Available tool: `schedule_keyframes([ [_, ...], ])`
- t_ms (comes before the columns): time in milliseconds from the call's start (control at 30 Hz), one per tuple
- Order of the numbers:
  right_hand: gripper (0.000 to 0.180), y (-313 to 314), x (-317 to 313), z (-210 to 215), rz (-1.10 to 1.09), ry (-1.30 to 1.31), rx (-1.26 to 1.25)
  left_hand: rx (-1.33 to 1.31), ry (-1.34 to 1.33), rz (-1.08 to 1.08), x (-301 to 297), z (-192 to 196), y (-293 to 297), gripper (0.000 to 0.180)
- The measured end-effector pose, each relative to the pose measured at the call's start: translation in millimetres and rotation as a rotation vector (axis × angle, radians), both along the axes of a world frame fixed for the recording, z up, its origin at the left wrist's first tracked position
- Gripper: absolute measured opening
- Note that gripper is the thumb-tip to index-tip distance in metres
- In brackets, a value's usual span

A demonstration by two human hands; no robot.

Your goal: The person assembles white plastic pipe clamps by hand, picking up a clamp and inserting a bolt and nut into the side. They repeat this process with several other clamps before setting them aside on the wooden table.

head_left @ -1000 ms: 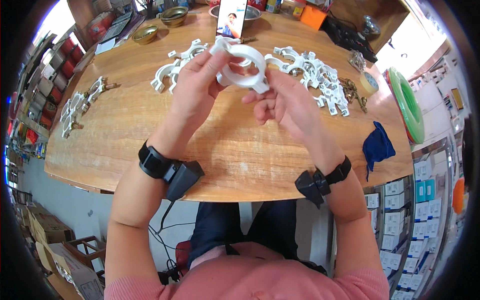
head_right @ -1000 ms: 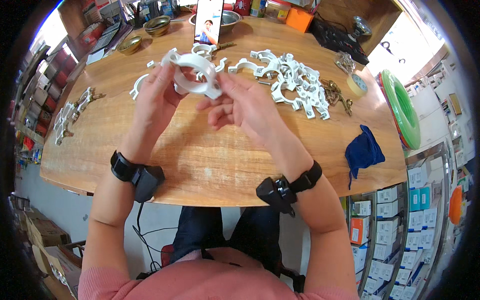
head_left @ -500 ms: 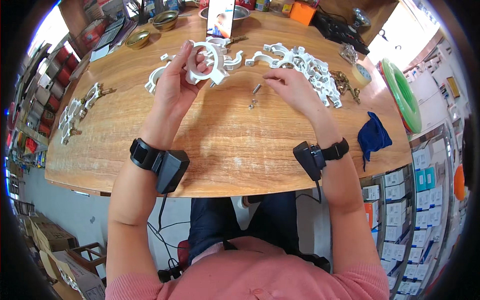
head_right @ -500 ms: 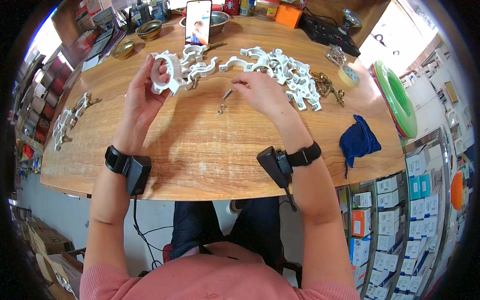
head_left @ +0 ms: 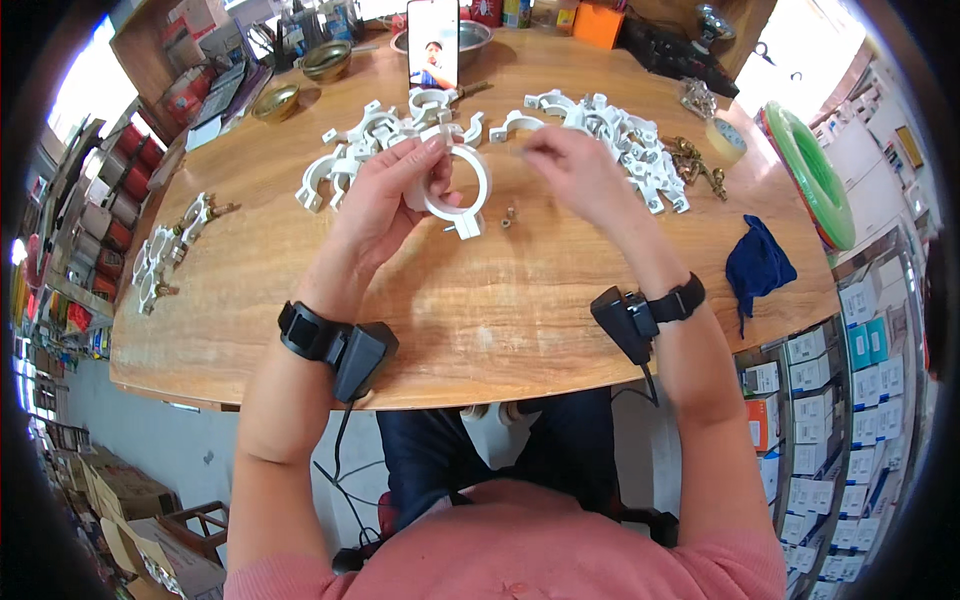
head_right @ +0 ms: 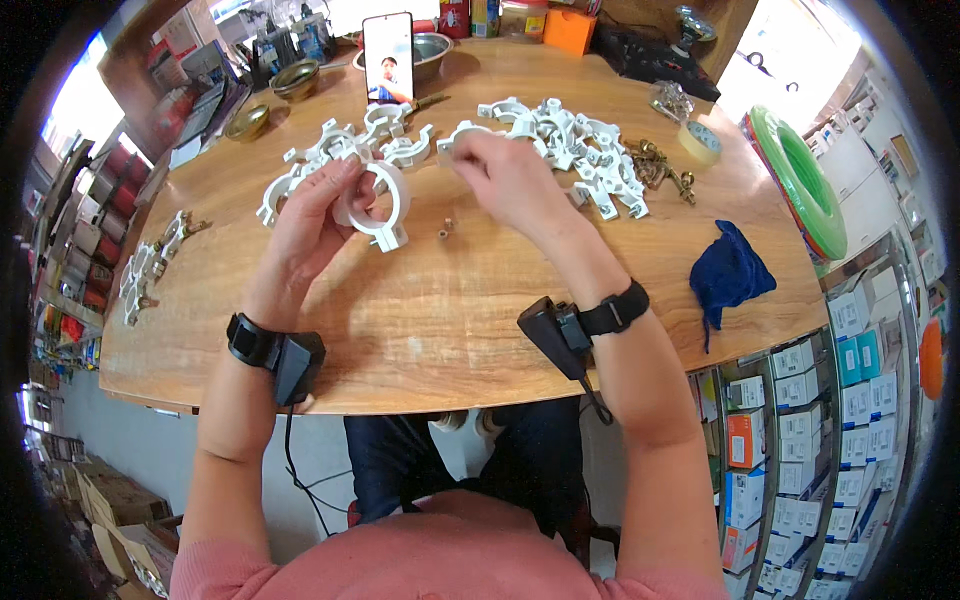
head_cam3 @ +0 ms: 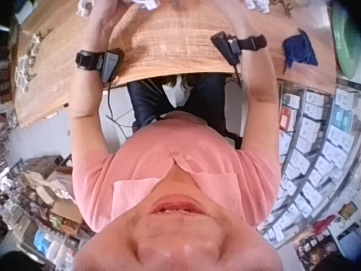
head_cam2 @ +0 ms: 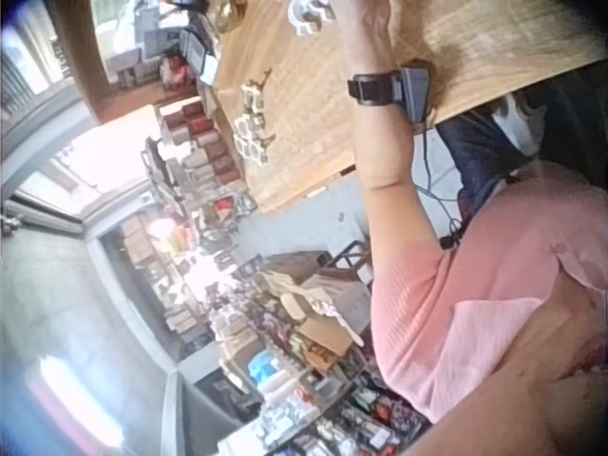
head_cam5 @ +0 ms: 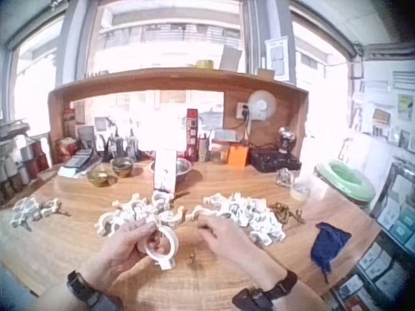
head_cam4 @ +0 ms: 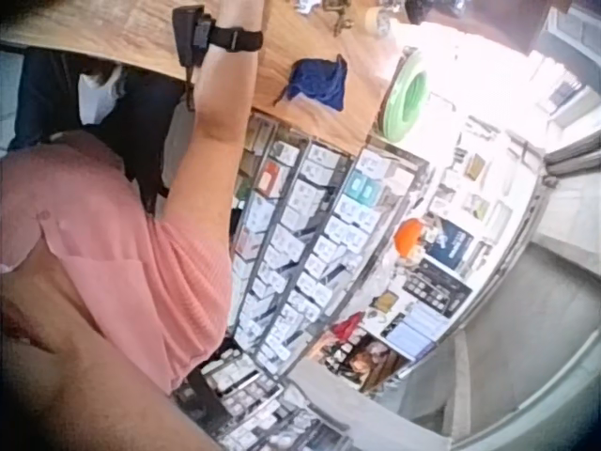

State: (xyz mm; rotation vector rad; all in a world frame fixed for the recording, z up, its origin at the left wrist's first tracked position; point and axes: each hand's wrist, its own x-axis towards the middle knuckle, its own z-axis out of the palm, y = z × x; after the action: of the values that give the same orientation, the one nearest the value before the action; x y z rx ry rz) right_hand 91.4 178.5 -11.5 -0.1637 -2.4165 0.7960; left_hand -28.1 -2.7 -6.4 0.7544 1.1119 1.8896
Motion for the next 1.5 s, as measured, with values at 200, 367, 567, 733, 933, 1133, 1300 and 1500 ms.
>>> schedule_keyframes([
  [200, 0.015, -33, 11, 19, 0.084, 0.133, -0.115, -0.035, 0.315, -0.06, -2, -14, 5, 0.023],
  [367, 0.013, -34, 11, 22, 0.193, 0.13, -0.167, -0.046, 0.28, -0.039, 7, -9, 8, 0.017],
  [567, 0.011, -31, 5, 22, 0.3, 0.253, -0.193, -0.029, 0.241, 0.068, 26, 2, 14, 0.017],
  [733, 0.015, -38, 6, 29, 0.096, 0.138, -0.63, -0.08, 0.466, 0.064, 0, -15, 13, 0.022],
  [933, 0.02, -45, 6, 9, 0.087, 0.313, -0.638, 0.018, 0.554, 0.228, 31, -6, 11, 0.03],
  [1133, 0.023, -61, 4, 6, 0.1, 0.341, -0.499, -0.109, 0.652, 0.319, 34, -6, 11, 0.032],
  [1300, 0.022, -50, 9, 17, 0.097, 0.233, -0.754, 0.025, 0.169, 0.036, 43, 4, 3, 0.033],
  [1500, 0.021, -50, 8, 15, 0.233, 0.214, -0.894, 0.052, 0.294, 0.195, 41, 2, 8, 0.03],
])
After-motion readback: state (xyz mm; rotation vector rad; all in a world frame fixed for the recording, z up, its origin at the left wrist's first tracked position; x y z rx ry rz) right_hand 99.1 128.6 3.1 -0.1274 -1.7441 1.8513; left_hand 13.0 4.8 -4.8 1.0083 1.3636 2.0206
